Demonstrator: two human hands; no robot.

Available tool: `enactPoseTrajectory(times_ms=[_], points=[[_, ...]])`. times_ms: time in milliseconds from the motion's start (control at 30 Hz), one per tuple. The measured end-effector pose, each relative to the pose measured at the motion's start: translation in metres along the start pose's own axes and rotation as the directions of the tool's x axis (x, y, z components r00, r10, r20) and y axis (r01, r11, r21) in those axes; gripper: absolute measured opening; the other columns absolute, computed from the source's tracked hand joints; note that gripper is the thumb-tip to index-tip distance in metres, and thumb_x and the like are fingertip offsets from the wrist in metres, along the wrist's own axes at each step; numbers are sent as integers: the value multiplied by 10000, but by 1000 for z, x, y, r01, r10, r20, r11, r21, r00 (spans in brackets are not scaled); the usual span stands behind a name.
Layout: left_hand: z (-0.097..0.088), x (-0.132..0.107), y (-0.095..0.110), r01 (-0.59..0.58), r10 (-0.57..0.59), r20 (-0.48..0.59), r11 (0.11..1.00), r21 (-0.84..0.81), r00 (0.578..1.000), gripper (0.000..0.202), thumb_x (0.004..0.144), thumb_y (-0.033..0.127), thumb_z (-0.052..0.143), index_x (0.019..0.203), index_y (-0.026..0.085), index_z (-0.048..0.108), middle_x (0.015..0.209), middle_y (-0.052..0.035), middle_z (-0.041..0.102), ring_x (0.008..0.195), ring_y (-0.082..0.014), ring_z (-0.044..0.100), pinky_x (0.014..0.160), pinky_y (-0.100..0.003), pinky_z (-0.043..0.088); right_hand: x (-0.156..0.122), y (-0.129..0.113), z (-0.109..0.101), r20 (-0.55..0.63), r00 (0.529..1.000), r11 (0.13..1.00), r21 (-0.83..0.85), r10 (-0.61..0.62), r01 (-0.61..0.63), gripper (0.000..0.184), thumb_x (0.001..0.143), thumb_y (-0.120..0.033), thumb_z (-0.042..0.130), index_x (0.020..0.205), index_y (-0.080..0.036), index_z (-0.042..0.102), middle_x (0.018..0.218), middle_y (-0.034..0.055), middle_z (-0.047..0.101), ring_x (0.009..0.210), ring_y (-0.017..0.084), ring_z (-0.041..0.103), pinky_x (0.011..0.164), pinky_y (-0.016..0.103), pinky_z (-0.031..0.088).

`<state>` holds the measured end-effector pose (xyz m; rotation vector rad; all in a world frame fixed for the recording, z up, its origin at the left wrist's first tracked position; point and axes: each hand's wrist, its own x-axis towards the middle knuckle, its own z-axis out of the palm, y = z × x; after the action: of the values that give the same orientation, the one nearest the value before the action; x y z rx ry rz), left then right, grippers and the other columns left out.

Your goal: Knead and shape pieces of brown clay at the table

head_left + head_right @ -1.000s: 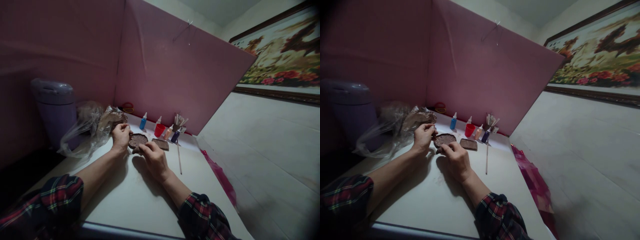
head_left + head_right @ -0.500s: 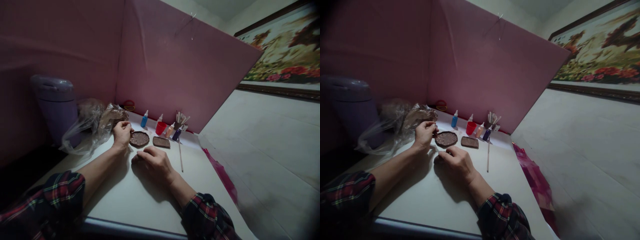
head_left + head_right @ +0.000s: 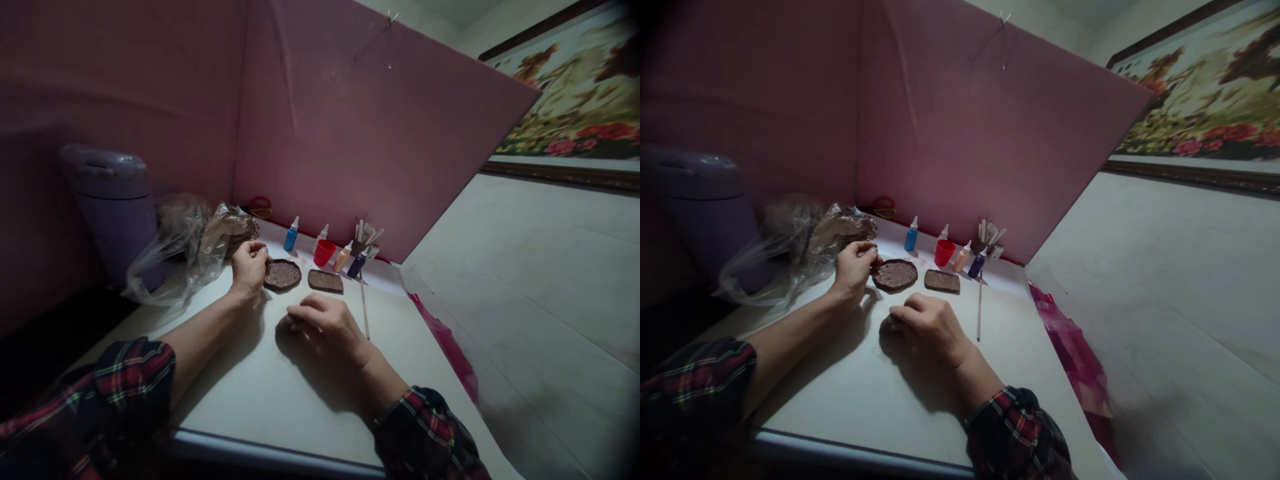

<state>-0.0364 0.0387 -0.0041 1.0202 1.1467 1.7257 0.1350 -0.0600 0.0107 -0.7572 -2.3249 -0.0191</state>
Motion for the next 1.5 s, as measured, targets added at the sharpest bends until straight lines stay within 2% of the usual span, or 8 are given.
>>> enactPoseTrajectory(times_ms=[67,200,333,500,700,867,1000,1500], points=[[2,-4,0,-14,13,51,1000,17,999,162,704,251,556,841,166,538,583,32,546,466,-99,482,427,-197,359,-2,6,-7,-121,985,991,62,125,-119,219,866,-173,545,1052,-184,662,906,84,646,787,146,623,707,272,510],[8,-20,6,-16,3,297,999,43,955,171,673,293,643,757,149,602,558,18,569,475,-104,501,441,-204,381,-15,25,-24,-375,806,889,186,458,-418,170,862,-269,588,995,-201,668,874,47,666,794,167,624,744,313,508],[13,-35,10,-32,-20,501,995,95,865,224,758,363,600,698,148,605,464,35,521,396,-85,438,395,-198,329,-30,43,-29,-486,704,823,60,518,-564,180,835,-269,615,977,-182,684,876,51,655,790,179,614,748,323,498],[14,-33,6,-39,-16,476,994,106,880,212,775,364,599,791,153,594,491,43,541,426,-86,462,406,-189,338,-33,52,-23,-397,782,808,-148,480,-571,217,842,-212,579,1035,-179,673,910,64,616,824,189,599,770,316,486],[14,-31,2,-31,-23,435,993,118,900,203,754,351,614,790,151,599,465,31,539,394,-96,461,383,-198,333,-25,54,-10,-153,908,841,-341,391,-419,216,858,-199,543,1038,-208,662,927,73,594,818,195,576,718,296,482],[14,-32,3,-23,-27,431,994,111,902,171,748,324,612,782,157,606,464,24,548,388,-96,466,374,-196,335,-23,56,-7,-257,900,841,-335,352,-424,259,867,-174,526,1103,-190,630,979,94,589,872,206,577,769,313,480],[14,-32,3,-35,-22,436,992,122,900,162,763,313,593,790,154,600,464,28,545,388,-93,462,371,-195,335,-23,56,-2,-160,905,822,-380,393,-424,191,866,-212,546,1022,-209,657,933,69,588,793,184,572,697,278,468],[13,-34,4,-40,-22,441,990,132,897,156,774,300,566,804,150,596,472,28,543,414,-102,475,392,-198,342,-9,45,12,-143,931,872,-325,336,-365,222,888,-190,511,1067,-189,642,957,88,593,835,191,582,749,292,486]])
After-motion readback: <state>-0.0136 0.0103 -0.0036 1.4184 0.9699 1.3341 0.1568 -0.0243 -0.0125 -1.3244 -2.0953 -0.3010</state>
